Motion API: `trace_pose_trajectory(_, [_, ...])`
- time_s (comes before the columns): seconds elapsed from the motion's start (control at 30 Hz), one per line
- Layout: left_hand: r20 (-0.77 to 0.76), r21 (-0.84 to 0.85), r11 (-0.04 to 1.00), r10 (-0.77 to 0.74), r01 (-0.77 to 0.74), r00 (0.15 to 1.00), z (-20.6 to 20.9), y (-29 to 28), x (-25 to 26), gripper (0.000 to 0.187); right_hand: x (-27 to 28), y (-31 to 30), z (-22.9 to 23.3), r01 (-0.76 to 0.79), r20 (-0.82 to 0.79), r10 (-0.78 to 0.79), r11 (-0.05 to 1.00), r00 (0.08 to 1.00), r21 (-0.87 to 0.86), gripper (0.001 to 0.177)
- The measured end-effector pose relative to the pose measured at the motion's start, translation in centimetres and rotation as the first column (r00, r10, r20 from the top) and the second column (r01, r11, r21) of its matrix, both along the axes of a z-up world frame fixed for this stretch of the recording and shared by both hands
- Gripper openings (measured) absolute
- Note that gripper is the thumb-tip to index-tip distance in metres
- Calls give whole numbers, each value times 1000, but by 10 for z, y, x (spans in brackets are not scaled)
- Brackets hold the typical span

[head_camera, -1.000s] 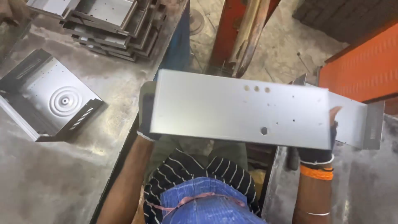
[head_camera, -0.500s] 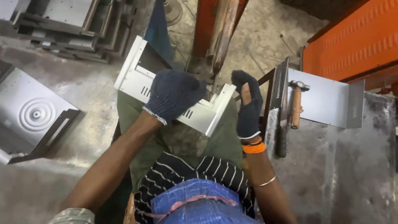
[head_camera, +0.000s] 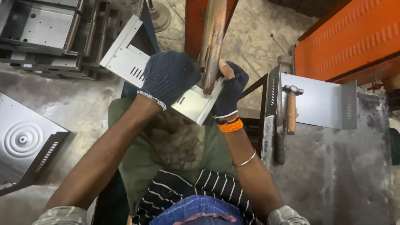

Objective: The recorder is spot welding and hammering metal components to assemble a metal enclosure.

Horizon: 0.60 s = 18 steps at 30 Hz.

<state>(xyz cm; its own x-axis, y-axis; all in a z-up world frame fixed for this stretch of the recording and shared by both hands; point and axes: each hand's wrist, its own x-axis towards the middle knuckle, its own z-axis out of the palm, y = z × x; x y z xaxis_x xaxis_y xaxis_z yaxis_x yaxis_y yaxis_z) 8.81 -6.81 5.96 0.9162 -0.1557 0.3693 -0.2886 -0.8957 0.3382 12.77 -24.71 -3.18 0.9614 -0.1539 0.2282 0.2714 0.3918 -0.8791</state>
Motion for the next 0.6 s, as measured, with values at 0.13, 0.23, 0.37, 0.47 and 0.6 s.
trace_pose_trajectory(0.13, [10,-69,997,-31,31,999,0,3,6,30,9,5,-10,42,11,-41,999,999,-19,21])
trace_pose_trajectory(0.23, [3,-50,999,-16,16,1000,1,2,8,33,7,10,-4,81,-61,-76,993,995,83,13])
trace_pose_trajectory(0.37, [67,-84,996,-27,33,997,-4,1,9,35,7,12,0,151,-166,-129,980,978,128,9])
trace_pose_trajectory(0.47, [71,-21,1000,-6,7,997,1,-2,9,35,7,5,11,0,-45,2,999,999,44,22])
trace_pose_trajectory(0.6, [110,-40,999,6,-2,994,-2,-2,11,37,6,5,17,9,-9,-9,1000,1000,3,28])
